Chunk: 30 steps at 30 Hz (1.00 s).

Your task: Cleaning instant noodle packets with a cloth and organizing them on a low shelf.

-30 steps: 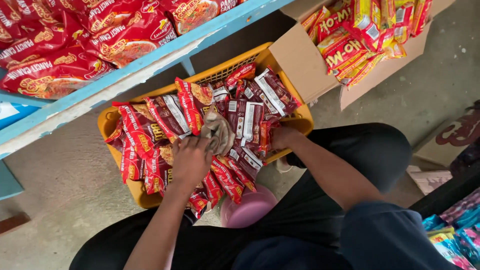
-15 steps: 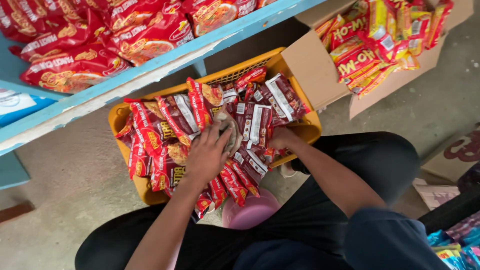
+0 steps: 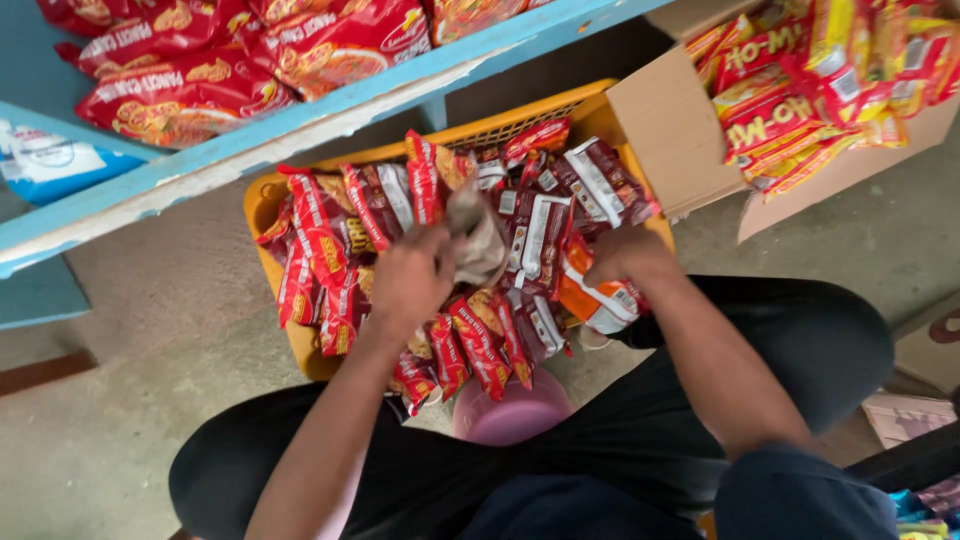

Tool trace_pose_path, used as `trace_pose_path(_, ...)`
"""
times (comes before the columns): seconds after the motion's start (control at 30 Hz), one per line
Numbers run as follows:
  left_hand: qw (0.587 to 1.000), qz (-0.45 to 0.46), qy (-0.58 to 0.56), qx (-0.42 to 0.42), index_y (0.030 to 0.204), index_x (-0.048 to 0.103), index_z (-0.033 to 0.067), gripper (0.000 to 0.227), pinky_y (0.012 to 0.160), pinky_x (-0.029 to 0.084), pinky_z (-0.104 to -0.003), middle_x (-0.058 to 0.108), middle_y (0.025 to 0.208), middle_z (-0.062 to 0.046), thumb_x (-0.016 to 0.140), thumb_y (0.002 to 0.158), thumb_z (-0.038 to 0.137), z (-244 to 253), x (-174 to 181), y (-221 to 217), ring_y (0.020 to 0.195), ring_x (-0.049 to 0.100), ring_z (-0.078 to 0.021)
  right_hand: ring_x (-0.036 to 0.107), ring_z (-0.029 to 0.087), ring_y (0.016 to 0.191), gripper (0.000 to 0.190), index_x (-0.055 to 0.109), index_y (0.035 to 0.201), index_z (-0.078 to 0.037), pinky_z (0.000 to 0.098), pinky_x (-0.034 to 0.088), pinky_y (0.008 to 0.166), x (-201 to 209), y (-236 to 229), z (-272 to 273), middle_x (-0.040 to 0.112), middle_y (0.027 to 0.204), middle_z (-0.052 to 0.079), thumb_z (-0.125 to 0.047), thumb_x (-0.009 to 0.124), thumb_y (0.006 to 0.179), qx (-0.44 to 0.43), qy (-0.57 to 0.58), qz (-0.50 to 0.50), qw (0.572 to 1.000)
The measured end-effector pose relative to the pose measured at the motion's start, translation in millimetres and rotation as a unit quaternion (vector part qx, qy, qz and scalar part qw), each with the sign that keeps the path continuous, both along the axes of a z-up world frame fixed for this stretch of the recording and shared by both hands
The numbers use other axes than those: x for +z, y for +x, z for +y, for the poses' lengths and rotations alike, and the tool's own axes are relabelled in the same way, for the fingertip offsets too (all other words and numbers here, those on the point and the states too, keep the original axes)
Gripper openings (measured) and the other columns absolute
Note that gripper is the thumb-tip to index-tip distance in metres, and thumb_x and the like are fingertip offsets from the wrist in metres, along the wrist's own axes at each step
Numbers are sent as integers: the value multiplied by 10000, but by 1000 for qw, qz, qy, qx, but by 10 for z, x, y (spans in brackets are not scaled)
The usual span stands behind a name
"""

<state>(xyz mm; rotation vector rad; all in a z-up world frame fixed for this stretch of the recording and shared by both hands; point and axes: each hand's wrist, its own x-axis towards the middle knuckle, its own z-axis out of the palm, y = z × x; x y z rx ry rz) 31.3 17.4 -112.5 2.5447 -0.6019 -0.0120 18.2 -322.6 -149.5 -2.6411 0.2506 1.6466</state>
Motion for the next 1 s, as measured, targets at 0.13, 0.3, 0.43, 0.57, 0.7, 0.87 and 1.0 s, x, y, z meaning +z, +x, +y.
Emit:
trace_pose_path(0.13, 973, -39, -218, 60, 1010, 714, 100, 241, 757, 575, -393, 703, 903, -117, 701, 777, 41, 79, 636, 164, 855, 720, -349, 625, 371, 1286, 928, 710, 1314, -157, 486, 528, 1041, 562, 101, -25, 692, 1349, 167, -747, 744, 598, 24, 17, 10, 1000)
trace_pose_path(0.3, 928, -81, -351, 92, 1061, 667, -11, 258, 806, 515, -395, 656, 935, -177, 639, 825, -111, 507, 1278, 167, 864, 659, -299, 576, 431, 1322, 938, 579, 1431, -148, 520, 476, 1099, 1438, 165, 86, 632, 1409, 213, -686, 658, 666, -25, 45, -28, 998)
trace_pose_path(0.43, 865, -7, -470, 175, 1103, 617, 21, 204, 587, 349, -202, 578, 895, -7, 620, 942, -103, 626, 1394, 108, 669, 434, -61, 721, 392, 910, 752, 591, 1319, -89, 463, 540, 762, 1698, 201, -91, 762, 1083, 171, -571, 659, 746, -43, -16, -95, 994)
trace_pose_path(0.57, 883, -3, -422, 206, 1146, 617, -15, 192, 714, 433, -202, 621, 965, -46, 654, 966, -70, 629, 1454, 95, 781, 510, -88, 697, 434, 939, 802, 462, 1457, -54, 480, 523, 777, 1830, 208, -22, 710, 1137, 244, -460, 645, 790, -80, 46, -154, 984)
trace_pose_path(0.7, 873, -55, -473, 107, 1100, 618, -48, 221, 754, 456, -327, 608, 953, -137, 604, 902, -144, 612, 1244, 198, 776, 533, -210, 649, 406, 1004, 806, 550, 1347, -66, 490, 473, 853, 1720, 187, 298, 705, 1077, 238, -611, 689, 769, -91, 125, -165, 974)
trace_pose_path(0.87, 892, -71, -437, 91, 1065, 630, -85, 271, 807, 470, -410, 609, 924, -188, 552, 831, -195, 542, 1231, 183, 807, 571, -279, 674, 388, 1162, 732, 568, 1419, -212, 458, 526, 1003, 1293, 34, 776, 727, 1184, 174, -632, 689, 833, -10, 172, -179, 969)
trace_pose_path(1.0, 907, -52, -406, 97, 1034, 625, -54, 243, 781, 433, -390, 560, 884, -148, 571, 826, -168, 494, 1325, 140, 792, 518, -243, 621, 420, 1236, 720, 622, 1297, -229, 527, 537, 976, 430, -93, 810, 643, 1316, 166, -683, 695, 743, 53, 169, -141, 974)
